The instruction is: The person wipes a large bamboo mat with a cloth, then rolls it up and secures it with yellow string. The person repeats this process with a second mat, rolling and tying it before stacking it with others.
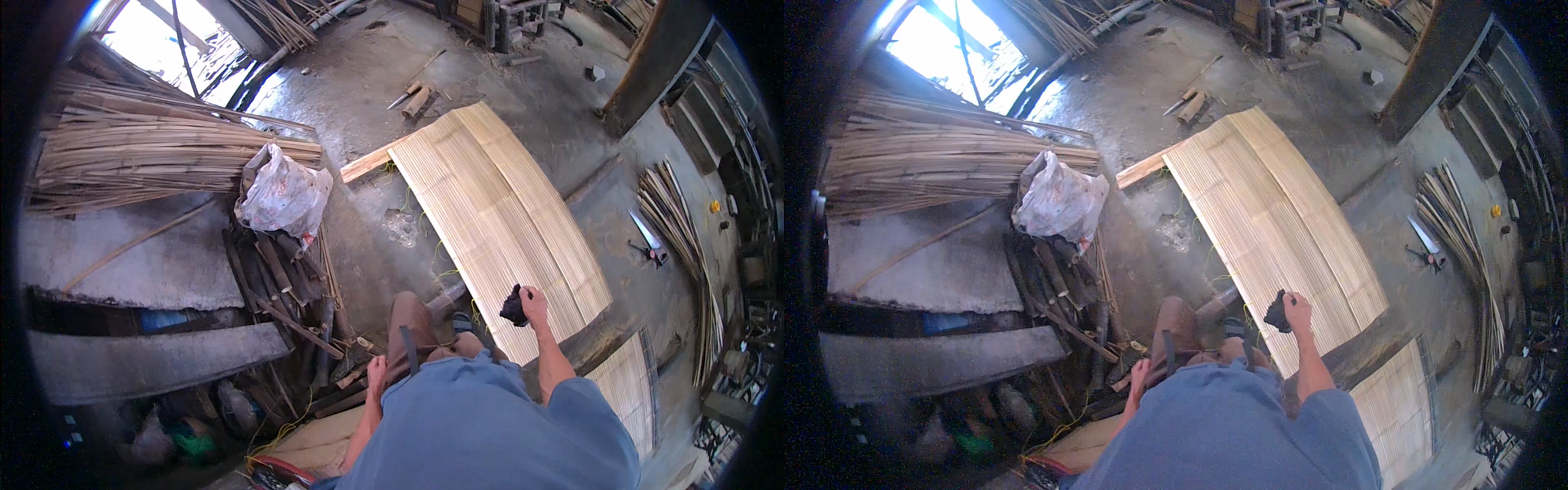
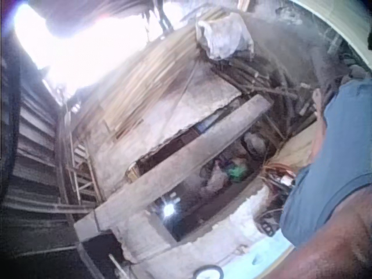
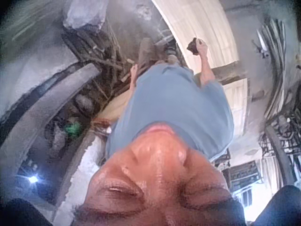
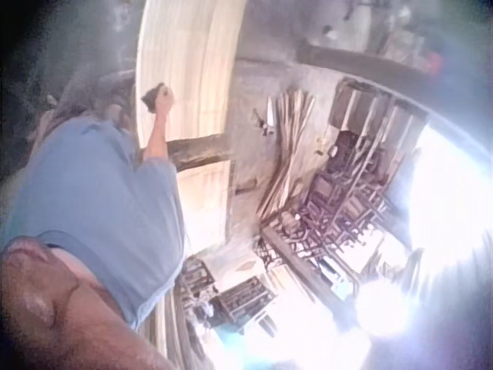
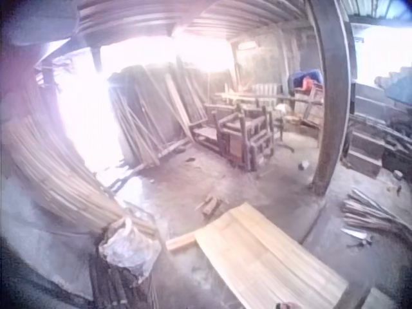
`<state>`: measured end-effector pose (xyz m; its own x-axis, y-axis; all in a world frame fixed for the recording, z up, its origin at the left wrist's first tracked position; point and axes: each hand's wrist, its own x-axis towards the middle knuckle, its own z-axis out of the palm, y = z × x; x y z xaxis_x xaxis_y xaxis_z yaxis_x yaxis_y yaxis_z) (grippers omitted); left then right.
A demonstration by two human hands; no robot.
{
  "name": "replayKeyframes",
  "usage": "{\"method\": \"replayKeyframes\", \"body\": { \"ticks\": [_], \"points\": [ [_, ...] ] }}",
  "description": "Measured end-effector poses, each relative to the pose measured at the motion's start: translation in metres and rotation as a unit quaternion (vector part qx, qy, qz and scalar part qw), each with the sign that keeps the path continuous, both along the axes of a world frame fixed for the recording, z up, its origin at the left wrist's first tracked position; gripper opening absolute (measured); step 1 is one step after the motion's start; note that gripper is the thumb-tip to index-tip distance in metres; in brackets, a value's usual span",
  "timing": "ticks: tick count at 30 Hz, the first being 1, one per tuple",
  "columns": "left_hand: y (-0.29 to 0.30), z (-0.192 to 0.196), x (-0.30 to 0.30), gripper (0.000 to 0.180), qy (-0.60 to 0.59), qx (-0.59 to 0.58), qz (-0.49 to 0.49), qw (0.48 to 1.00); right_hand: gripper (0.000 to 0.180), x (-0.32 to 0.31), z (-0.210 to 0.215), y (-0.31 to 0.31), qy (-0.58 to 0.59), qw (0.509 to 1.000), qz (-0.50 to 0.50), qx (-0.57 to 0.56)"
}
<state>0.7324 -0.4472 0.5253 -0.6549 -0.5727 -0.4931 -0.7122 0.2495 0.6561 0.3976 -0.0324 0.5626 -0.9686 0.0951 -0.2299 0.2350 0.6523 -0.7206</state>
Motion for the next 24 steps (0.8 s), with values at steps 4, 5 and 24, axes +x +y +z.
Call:
{"method": "replayKeyframes", "body": {
  "ticks": [4,5,24],
  "points": [
    [-0.053,0.031,-0.115,0.037,-0.058,0.092,0.043,0.993,0.037,0.02,-0.012,0.012,-0.082,0.992,-0.084,0.038],
    [-0.069,0.033,-0.143,0.038,-0.053,0.1,0.032,0.993,0.037,0.034,-0.017,0.015,-0.106,0.986,-0.13,0.02],
    [-0.263,-0.012,-0.45,0.027,-0.111,0.025,-0.48,0.87,0.03,0.027,-0.003,-0.259,-0.151,0.927,-0.34,0.047]
  ]
}}
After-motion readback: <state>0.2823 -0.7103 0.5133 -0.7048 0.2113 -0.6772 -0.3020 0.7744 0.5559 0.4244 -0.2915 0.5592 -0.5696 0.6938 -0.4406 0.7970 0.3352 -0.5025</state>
